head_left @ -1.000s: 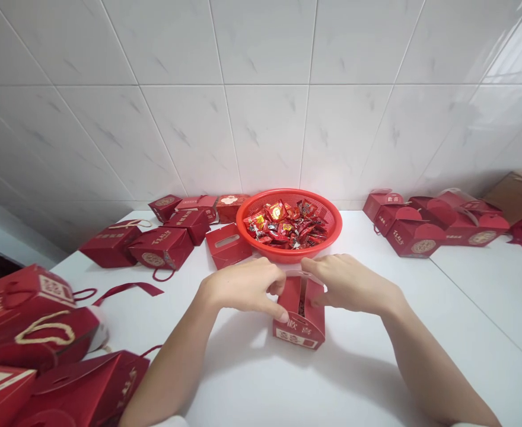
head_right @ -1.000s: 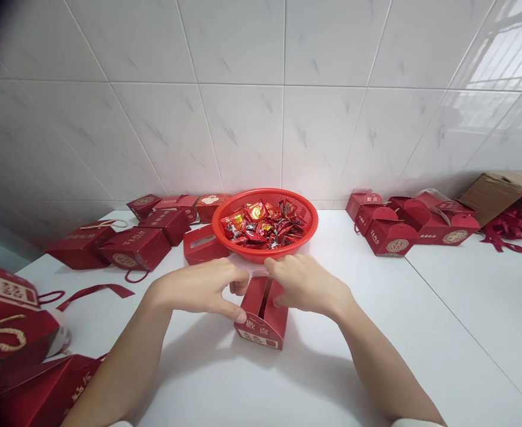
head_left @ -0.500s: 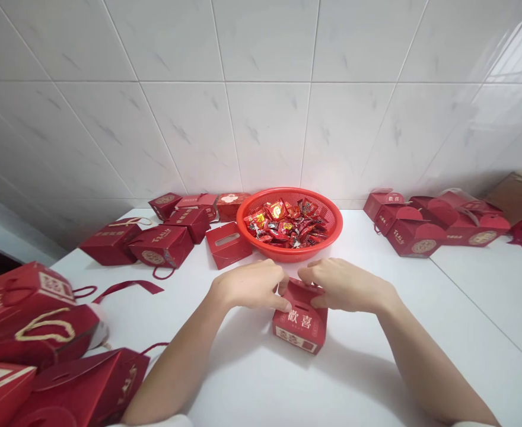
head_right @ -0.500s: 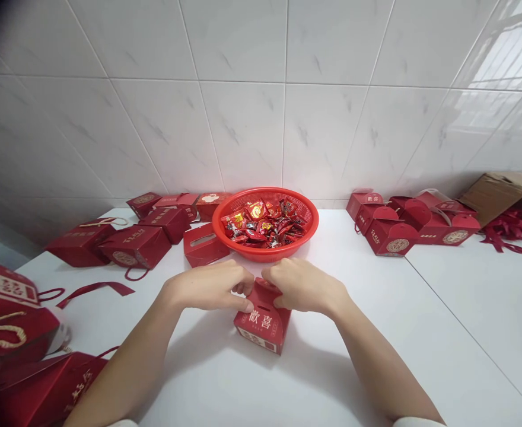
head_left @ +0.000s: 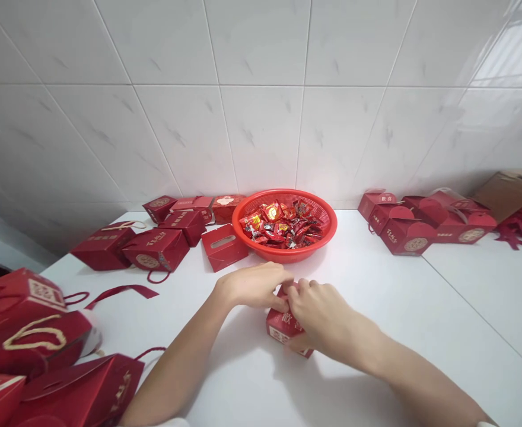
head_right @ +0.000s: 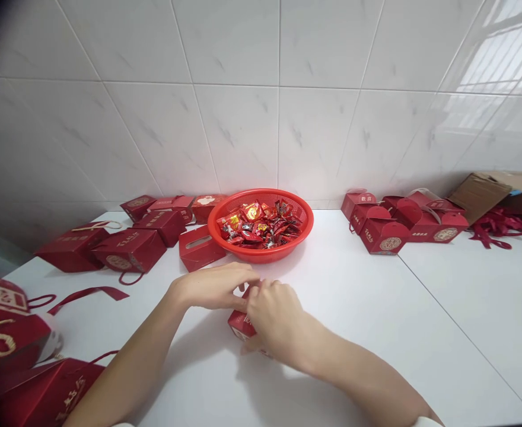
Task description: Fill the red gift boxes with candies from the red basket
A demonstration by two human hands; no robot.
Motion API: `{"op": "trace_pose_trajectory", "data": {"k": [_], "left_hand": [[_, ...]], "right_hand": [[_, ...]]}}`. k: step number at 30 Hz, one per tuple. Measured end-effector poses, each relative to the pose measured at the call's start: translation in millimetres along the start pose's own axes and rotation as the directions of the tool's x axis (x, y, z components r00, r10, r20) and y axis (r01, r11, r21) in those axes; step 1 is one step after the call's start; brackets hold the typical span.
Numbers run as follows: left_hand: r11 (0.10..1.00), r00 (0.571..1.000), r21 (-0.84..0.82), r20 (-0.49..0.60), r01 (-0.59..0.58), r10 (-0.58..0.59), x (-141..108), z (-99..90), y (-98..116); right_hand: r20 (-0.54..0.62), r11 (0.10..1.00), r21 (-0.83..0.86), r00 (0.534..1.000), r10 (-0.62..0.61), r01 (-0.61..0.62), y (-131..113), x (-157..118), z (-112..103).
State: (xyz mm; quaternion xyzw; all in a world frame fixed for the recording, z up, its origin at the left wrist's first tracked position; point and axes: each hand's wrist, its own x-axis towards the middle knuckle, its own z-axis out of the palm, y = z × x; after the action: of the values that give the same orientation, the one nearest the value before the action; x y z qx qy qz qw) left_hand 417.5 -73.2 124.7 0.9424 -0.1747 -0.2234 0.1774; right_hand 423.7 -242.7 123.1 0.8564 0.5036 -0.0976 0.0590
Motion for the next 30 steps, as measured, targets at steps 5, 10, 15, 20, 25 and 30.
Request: {"op": "trace_pose_trajectory", "data": {"k": [5, 10, 15, 20, 25, 30], "left_hand": [[1.000, 1.000, -0.025, -0.018, -0.010, 0.010, 2.3, 0.6, 1.9], [0.999, 0.994, -0.041, -0.110, 0.019, -0.023, 13.0, 9.9, 12.1], [0.991, 0.979, -0.135, -0.202, -0.013, -0.015, 28.5, 24.7, 20.2], [0.981, 0.970, -0.170, -0.237, -0.091, 0.049, 34.6, 29.5, 23.7], [0.969, 0.972, -0.185, -0.201, -0.163, 0.125, 32.2, 26.8, 22.8], [0.978, 0.989, -0.182, -0.126, -0.100, 0.078, 25.6, 20.8, 17.3]], "right_hand": [[-0.032, 0.997, -0.015, 0.996, 0.078, -0.078, -3.5, -2.7, 7.6], [-0.042, 0.972, -0.028, 0.972, 0.232, -0.233, 39.5, -22.5, 11.1], [-0.020, 0.916, 0.145, 0.924, 0.381, -0.375, 63.9, -37.4, 26.2], [-0.141, 0.881, 0.330, 0.905, 0.402, -0.340, 53.3, -30.9, 51.6], [-0.264, 0.844, 0.424, 0.847, 0.461, -0.327, 66.9, -35.4, 61.6], [-0.358, 0.690, 0.574, 0.623, 0.695, -0.441, 136.1, -98.7, 47.3]]}}
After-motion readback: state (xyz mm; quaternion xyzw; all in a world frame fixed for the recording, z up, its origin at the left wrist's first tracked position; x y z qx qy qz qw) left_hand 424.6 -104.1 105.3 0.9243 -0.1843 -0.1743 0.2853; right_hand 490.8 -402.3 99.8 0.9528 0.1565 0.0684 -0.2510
